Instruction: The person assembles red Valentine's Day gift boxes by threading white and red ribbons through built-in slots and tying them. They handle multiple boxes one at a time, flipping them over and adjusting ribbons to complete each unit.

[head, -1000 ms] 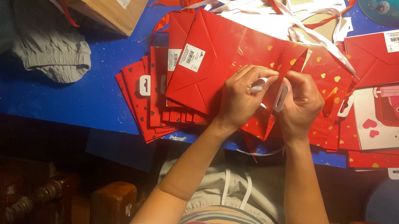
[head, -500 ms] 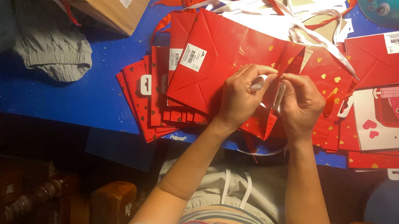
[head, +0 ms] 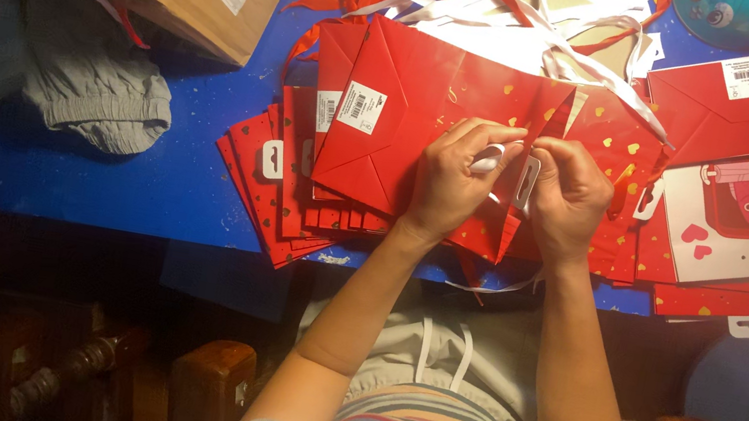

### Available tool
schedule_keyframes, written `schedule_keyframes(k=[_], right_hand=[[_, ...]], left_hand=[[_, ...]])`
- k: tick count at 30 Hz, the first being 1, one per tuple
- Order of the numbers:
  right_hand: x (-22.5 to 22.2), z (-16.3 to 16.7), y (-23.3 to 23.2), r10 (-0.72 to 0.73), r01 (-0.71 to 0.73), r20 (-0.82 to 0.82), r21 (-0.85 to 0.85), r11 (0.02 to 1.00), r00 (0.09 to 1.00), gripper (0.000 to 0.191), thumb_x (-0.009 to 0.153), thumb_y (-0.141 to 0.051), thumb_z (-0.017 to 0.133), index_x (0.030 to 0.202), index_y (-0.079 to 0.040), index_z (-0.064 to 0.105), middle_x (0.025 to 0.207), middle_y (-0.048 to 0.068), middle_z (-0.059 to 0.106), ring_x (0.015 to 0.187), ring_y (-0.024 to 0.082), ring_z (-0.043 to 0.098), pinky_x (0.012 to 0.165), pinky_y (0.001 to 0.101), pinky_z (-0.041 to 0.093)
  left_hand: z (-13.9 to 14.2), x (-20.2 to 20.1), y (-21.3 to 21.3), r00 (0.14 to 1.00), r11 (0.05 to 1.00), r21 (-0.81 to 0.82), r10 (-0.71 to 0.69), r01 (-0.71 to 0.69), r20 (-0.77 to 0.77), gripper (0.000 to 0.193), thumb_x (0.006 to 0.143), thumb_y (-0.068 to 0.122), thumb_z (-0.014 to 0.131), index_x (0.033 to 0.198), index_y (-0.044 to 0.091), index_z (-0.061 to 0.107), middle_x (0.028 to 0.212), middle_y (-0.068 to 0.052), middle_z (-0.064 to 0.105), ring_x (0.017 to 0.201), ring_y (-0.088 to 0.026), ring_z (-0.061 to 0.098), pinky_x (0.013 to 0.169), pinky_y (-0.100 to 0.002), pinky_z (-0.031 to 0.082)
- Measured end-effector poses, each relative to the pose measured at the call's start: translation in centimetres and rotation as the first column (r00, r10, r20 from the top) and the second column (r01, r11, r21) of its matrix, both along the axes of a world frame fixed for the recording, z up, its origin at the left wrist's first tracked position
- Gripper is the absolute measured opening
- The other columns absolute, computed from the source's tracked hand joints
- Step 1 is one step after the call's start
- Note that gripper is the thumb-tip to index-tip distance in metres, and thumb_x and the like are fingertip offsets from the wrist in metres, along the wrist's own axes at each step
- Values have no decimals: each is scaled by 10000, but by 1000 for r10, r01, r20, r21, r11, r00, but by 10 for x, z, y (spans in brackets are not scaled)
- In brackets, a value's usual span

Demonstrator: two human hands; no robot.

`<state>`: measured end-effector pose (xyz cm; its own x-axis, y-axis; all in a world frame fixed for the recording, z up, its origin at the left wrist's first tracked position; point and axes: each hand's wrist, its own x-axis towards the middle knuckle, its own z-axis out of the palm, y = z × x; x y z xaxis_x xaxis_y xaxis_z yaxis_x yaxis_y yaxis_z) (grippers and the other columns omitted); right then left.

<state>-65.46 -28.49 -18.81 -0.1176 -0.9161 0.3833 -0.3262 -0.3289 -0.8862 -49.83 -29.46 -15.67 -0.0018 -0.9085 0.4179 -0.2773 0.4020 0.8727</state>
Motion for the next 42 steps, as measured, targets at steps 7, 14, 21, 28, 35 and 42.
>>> schedule_keyframes(k=[7, 14, 21, 28, 35, 42], right_hand=[[2, 1, 0, -37, 37, -2, 5, 999, 999, 75, 1060, -47, 697, 1078, 24, 714, 886, 47, 697, 810, 81, 629, 736, 260, 502], [7, -6, 5, 7, -8, 44, 22, 1000, 999, 91, 1033, -6, 666, 1107, 20, 713, 907, 48, 686, 826, 78, 615, 743, 260, 492], [12, -4, 13, -40, 38, -75, -29, 999, 996, 162, 1051, -49, 643, 1186, 18, 703, 964, 122, 723, 851, 146, 682, 782, 295, 523], [2, 9, 42, -24, 18, -92, -62, 998, 995, 274, 1055, -142, 612, 1259, 31, 666, 1015, 145, 743, 929, 171, 744, 817, 300, 553], [-5, 17, 64, 1, -2, -25, -22, 1000, 1000, 417, 1033, -153, 635, 1399, 45, 605, 1146, 149, 755, 1031, 152, 719, 891, 304, 563], [-8, 11, 68, 5, -4, 15, -29, 1000, 1000, 379, 1066, -136, 643, 1402, 34, 598, 1229, 147, 740, 1112, 159, 709, 954, 299, 556]], left_hand=[[2, -2, -1, 1000, 1000, 14, 4, -4, 21, 179, 932, 112, 768, 1106, 108, 726, 1033, -67, 725, 940, -221, 728, 789, -310, 595], [-6, 1, 2, 999, 1000, -11, 9, -9, 48, 189, 900, 123, 792, 1070, 98, 715, 998, -74, 722, 922, -237, 718, 787, -335, 581], [-33, -7, 12, 992, 993, 108, 53, -41, -112, 136, 1007, 69, 695, 1131, 77, 638, 1016, -97, 756, 962, -222, 765, 815, -326, 619], [-18, -14, 42, 952, 925, -224, 291, -306, -99, 314, 1022, 40, 627, 1302, 60, 485, 1383, -239, 518, 1335, -399, 504, 1193, -464, 393], [25, -3, 83, 918, 978, -168, -47, 123, 395, 312, 941, 203, 774, 1227, 148, 660, 1192, -26, 661, 1269, -214, 590, 1274, -536, 280], [32, 17, 83, 856, 967, -40, -203, 252, 476, 241, 843, 257, 801, 995, 124, 670, 964, -46, 645, 1078, -249, 625, 1211, -495, 327]])
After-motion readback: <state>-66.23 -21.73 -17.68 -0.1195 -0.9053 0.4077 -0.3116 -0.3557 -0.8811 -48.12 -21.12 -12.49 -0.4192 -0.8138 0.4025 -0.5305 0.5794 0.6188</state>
